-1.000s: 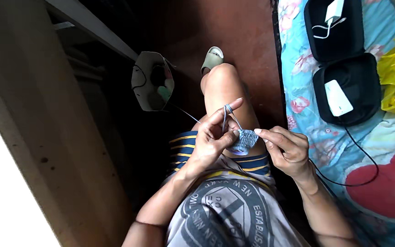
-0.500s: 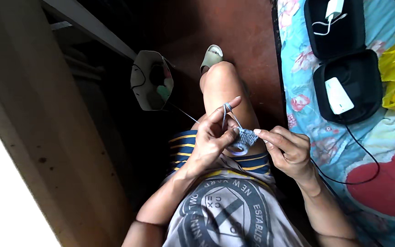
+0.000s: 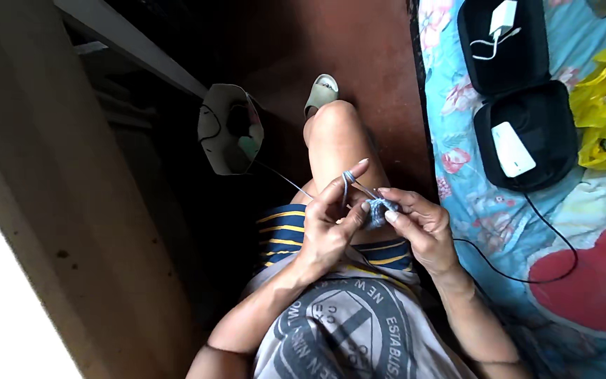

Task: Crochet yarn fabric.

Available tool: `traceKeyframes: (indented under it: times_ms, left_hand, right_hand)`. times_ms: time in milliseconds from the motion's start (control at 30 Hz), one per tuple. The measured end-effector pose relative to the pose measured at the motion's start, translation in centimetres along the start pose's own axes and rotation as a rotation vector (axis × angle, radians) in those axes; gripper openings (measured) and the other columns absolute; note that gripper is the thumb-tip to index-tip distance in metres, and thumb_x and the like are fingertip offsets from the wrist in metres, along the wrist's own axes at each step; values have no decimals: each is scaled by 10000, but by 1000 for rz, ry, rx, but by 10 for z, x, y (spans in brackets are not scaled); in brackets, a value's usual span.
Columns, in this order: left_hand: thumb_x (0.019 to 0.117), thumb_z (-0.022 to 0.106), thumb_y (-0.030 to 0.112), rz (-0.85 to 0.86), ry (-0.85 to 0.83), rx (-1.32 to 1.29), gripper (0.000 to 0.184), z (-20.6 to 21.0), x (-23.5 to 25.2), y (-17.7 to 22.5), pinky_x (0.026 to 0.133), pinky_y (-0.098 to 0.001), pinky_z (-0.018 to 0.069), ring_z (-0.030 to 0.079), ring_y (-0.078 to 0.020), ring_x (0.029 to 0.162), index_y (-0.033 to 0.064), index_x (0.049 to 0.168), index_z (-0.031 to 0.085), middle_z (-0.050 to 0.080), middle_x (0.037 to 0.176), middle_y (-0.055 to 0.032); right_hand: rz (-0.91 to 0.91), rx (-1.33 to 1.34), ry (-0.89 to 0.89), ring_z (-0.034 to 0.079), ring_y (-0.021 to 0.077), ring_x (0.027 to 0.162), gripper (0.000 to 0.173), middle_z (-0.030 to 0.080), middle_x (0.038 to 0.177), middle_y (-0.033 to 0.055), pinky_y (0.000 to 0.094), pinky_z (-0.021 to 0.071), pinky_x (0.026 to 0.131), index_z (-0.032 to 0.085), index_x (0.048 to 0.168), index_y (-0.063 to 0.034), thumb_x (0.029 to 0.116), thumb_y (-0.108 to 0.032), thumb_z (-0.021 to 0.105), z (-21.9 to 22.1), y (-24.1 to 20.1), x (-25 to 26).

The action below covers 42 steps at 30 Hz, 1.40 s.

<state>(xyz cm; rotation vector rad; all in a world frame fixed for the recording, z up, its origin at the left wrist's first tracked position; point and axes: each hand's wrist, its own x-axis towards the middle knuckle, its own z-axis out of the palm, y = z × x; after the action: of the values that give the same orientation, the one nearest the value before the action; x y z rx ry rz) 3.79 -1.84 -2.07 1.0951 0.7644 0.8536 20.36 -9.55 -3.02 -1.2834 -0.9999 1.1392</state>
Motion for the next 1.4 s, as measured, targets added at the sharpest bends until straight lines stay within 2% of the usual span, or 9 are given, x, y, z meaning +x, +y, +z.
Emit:
traceKeyframes:
  times_ms: [33,67,133,167,233,467,733,1100,1400]
  left_hand:
    - [891,600,-113,-13,16,0,553,-1,1,-1,697,-217,568,653,-50,740,-28,1431,516,709,897,-6]
    - [895,597,-112,-31,28,1,556,-2,3,-2,690,-213,563,650,-49,731,-21,1437,513,707,891,-5]
    - [902,601,-121,-64,48,-6,554,-5,7,-6,675,-212,562,647,-54,708,-8,1438,523,708,874,-9]
    - [901,603,-121,-76,58,-6,550,-7,8,-7,664,-216,564,646,-57,696,-5,1434,529,705,863,-12]
    - [900,607,-123,-95,72,0,552,-8,9,-10,652,-217,566,647,-64,684,-2,1434,535,705,856,-21]
    - [901,603,-117,-49,83,58,543,-8,8,-14,634,-206,554,641,-55,677,-6,1427,537,713,864,-22]
    - [918,602,-103,-29,89,90,504,-8,7,-16,661,-205,565,662,-52,712,-15,1412,547,727,897,-20]
    - [892,635,-122,-3,95,42,567,-7,7,-14,678,-208,577,674,-57,716,-32,1439,516,738,900,-27]
    - [863,644,-135,-7,75,0,665,-5,4,-15,723,-257,600,696,-98,779,-28,1491,454,735,952,-41]
  right_hand:
    - [-97,-184,4,660,-40,884,302,743,1141,3,133,550,791,715,1251,-57,992,-15,565,-3,4,1]
    - [-179,-339,14,672,-4,895,282,744,1066,40,158,559,805,731,1221,-46,992,-23,568,-5,8,2]
    - [-292,-580,26,570,47,690,289,633,794,42,188,474,626,770,1193,-103,994,-59,565,-10,15,6]
    - [-339,-671,15,512,77,615,313,565,720,42,218,414,554,779,1194,-128,989,-60,554,-13,17,7]
    - [-400,-809,-20,472,117,563,352,512,683,48,254,371,505,783,1202,-159,976,-51,536,-18,18,10]
    - [-466,-1011,-72,506,179,559,392,524,684,68,300,373,477,783,1219,-198,961,-34,537,-24,11,14]
    - [-476,-1064,-44,519,199,563,392,534,696,89,300,382,475,781,1229,-196,947,-19,574,-19,10,11]
    - [-486,-1038,-14,507,178,569,380,528,706,85,277,369,481,779,1230,-184,951,-19,580,-12,11,9]
    - [-378,-772,12,470,101,556,362,526,701,55,233,370,496,774,1218,-129,959,-15,548,-10,14,8]
